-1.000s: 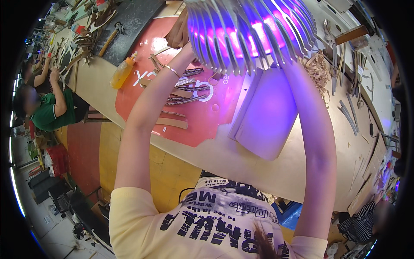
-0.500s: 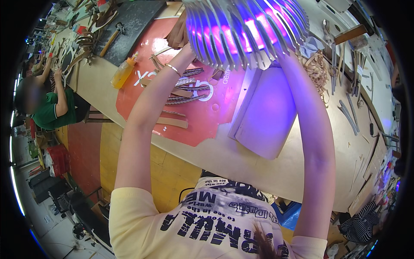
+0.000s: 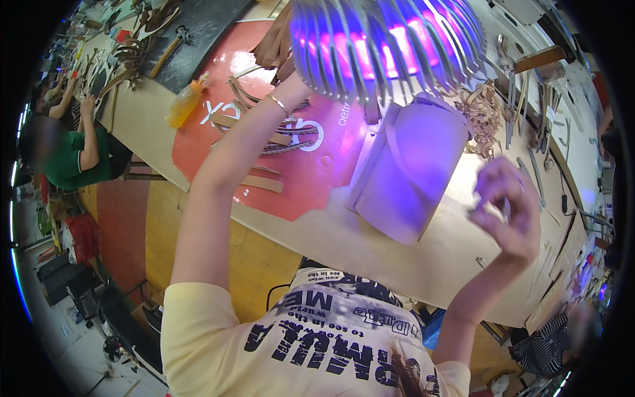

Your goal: The person wraps a braided rope around a cylindrical cardboard form, repeatedly adjusting and repositioning the rope to align it. They use both hands to hold the form and manipulate the rope, occasionally picking up and setting down the rope while working under a purple UV lamp.

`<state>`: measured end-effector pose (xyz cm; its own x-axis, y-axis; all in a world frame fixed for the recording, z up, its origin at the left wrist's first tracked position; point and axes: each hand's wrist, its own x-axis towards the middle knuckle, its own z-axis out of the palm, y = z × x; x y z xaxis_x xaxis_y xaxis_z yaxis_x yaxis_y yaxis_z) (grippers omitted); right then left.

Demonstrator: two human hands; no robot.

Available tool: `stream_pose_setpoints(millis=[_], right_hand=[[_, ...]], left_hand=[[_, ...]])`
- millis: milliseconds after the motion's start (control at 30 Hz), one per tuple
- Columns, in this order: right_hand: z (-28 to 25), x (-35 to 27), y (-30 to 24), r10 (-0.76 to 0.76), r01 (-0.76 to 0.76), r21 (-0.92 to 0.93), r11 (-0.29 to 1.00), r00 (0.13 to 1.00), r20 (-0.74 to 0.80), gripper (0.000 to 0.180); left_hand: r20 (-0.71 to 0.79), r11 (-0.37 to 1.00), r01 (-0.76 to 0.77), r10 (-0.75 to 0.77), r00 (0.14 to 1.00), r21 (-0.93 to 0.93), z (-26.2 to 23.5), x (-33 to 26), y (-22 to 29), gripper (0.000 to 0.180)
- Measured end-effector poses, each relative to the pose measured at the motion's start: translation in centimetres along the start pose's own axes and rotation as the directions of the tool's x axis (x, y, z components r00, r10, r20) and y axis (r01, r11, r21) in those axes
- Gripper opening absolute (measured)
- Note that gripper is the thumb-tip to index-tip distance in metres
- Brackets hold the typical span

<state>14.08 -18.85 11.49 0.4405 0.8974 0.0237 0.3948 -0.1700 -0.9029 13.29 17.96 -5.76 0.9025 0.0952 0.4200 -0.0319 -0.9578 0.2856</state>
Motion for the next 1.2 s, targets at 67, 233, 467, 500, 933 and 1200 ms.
stream_pose_setpoints(millis=[67,233,467,500,933,1200], right_hand=[[-0.5,-3.6,-0.2,-0.073,0.087,0.137,0.987,0.992,-0.104,0.019],[-0.2,-11.9,1.5,0.046,0.131,0.311,0.941,0.863,-0.503,0.027],[-1.5,-16.7,2.9,0.021,0.262,0.363,0.894,0.786,-0.618,0.031],[-1.3,-16.5,2.8,0.089,0.202,0.367,0.908,0.762,-0.641,0.032],[2.5,-5.1,-0.5,0.267,-0.19,0.403,0.895,0.953,-0.144,0.051],[5.2,0.4,-2.1,0.191,-0.177,0.116,0.977,0.974,-0.122,0.06]], left_hand=[[0.006,1.0,-0.013,0.013,1.0,0.003,-0.1,0.0,-0.1,0.017],[-0.158,0.997,-0.063,0.068,0.985,0.036,-0.5,0.2,0.4,0.048],[0.137,0.975,-0.149,0.172,0.976,-0.167,-1.2,-6.9,7.7,0.032],[0.136,0.947,-0.305,0.316,0.939,-0.099,-1.6,-7.8,8.6,0.035],[0.341,0.364,0.354,-0.102,0.934,-0.861,-10.2,-11.5,16.3,0.057],[0.423,0.103,0.448,-0.198,0.884,-0.888,-11.7,-10.5,22.0,0.07]])
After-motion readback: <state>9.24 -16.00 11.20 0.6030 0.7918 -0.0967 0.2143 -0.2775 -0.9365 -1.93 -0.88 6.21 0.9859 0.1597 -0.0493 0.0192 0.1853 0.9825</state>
